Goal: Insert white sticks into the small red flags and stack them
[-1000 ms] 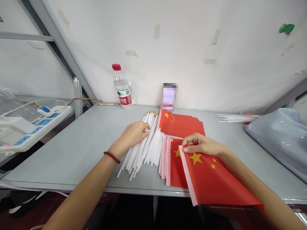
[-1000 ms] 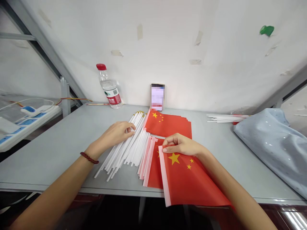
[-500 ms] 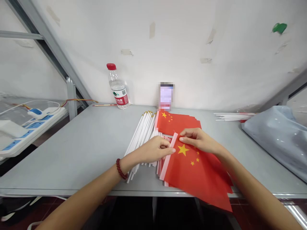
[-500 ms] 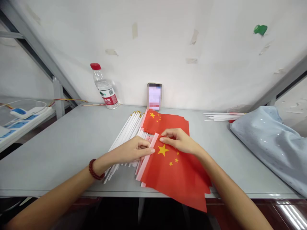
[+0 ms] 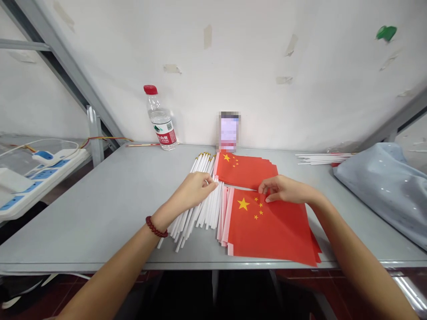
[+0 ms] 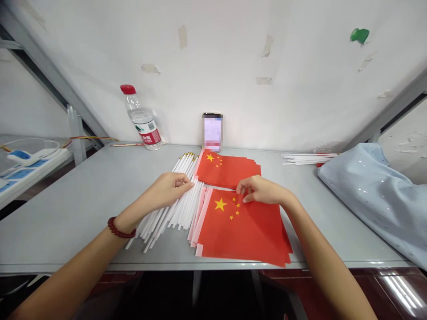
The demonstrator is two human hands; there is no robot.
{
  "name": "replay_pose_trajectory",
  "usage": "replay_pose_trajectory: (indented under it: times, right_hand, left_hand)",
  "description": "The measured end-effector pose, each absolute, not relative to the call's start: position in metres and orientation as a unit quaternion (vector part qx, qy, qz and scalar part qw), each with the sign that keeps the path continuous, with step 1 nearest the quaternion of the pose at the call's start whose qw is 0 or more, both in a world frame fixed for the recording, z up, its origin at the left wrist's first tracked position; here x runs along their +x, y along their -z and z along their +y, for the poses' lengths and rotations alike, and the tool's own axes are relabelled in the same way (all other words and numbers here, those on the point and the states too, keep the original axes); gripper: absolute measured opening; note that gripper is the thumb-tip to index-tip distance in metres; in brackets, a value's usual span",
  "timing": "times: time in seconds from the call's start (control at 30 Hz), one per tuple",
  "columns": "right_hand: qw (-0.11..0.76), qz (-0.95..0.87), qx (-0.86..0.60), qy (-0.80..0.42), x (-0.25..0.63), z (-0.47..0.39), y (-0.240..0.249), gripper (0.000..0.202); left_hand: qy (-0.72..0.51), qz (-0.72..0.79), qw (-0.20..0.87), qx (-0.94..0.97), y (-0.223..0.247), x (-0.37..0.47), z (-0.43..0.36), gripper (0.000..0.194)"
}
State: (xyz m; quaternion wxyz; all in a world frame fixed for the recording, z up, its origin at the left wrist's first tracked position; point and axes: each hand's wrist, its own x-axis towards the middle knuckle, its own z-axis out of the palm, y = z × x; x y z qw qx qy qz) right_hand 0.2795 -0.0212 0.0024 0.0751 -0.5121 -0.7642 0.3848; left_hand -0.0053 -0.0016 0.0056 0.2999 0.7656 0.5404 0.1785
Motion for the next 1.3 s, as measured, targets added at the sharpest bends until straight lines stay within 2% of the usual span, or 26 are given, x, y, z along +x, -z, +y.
replay_pose_trajectory:
  times: [0.17, 0.47, 0.7, 0.9, 1.3]
  right_hand:
    - [0.073, -0.775, -0.517, -0.357, 0.279, -0.024, -0.009, 0.018]
    - [0.057, -0.773, -0.494, -0.393, 0.284, -0.021, -0.001, 0.025]
    - [0.083, -0.782, -0.541, -0.298, 0.282, -0.021, 0.0, 0.032]
    - [0.059, -0.796, -0.502, -0.333, 0.269, -0.023, 0.006, 0.039]
    - [0.091, -0.803, -0.477, -0.346, 0.269, -0.015, 0.015, 0.034]
  left_hand:
    - [-0.141, 0.565, 0.222, 0.782, 0.001, -0.008, 0.007, 0.026]
    - [-0.138, 0.576, 0.19, 0.783, 0.009, -0.006, 0.006, 0.02]
    - [-0.129, 0.6, 0.188, 0.767, 0.01, 0.0, 0.007, 0.015]
    - [-0.146, 0.597, 0.202, 0.763, 0.013, 0.003, 0.003, 0.018]
    - [-0.228, 0.597, 0.211, 0.74, 0.008, 0.007, 0.001, 0.017]
